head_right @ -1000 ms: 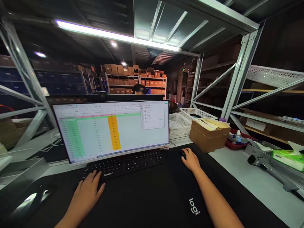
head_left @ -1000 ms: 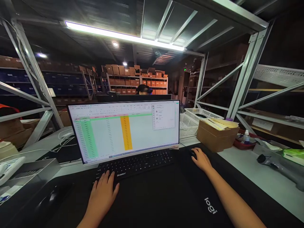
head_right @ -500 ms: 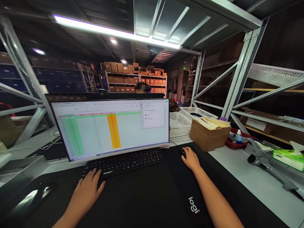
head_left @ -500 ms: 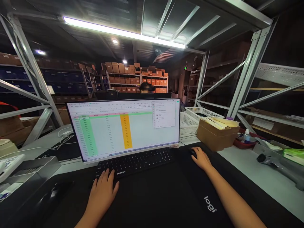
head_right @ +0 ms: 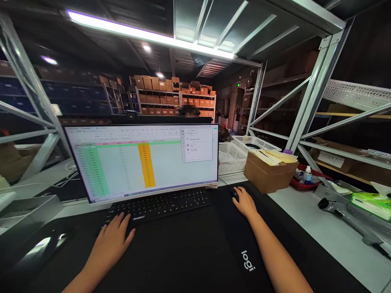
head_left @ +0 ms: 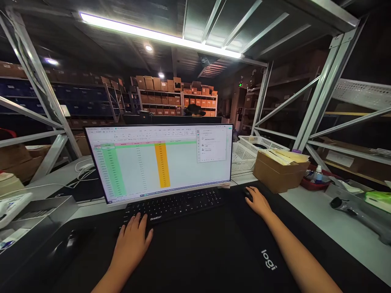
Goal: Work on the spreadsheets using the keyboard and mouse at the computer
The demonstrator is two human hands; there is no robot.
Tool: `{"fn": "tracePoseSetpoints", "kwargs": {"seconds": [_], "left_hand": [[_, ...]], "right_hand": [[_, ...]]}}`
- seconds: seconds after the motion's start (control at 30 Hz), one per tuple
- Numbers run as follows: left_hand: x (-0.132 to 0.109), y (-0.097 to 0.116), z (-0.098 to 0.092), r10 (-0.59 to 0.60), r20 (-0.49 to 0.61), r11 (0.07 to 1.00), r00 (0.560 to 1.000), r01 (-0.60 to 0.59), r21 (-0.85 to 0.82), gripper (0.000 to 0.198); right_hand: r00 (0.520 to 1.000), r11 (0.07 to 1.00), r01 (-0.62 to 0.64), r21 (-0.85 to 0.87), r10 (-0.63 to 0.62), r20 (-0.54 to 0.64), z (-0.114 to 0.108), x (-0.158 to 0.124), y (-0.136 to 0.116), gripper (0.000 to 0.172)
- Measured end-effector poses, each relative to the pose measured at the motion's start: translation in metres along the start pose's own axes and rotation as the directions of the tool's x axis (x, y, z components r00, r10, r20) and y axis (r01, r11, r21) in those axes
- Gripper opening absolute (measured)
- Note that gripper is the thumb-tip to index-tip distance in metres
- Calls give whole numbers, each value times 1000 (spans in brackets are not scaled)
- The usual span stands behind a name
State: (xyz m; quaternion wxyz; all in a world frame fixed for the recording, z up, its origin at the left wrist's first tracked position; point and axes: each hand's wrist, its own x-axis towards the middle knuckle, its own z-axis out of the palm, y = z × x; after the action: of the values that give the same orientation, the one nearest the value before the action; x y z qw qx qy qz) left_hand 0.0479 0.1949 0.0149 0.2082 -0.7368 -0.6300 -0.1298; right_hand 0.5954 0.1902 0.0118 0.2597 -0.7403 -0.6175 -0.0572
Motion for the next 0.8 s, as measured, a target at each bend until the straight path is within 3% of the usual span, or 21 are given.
{"fn": "tracePoseSetpoints", "kwargs": {"seconds": [0.8], "left_hand": [[0,3,-6,-10,38,1000,999,10,6,61]], "right_hand": [[1000,1000,18,22,-18,-14,1,1,0,50]]}}
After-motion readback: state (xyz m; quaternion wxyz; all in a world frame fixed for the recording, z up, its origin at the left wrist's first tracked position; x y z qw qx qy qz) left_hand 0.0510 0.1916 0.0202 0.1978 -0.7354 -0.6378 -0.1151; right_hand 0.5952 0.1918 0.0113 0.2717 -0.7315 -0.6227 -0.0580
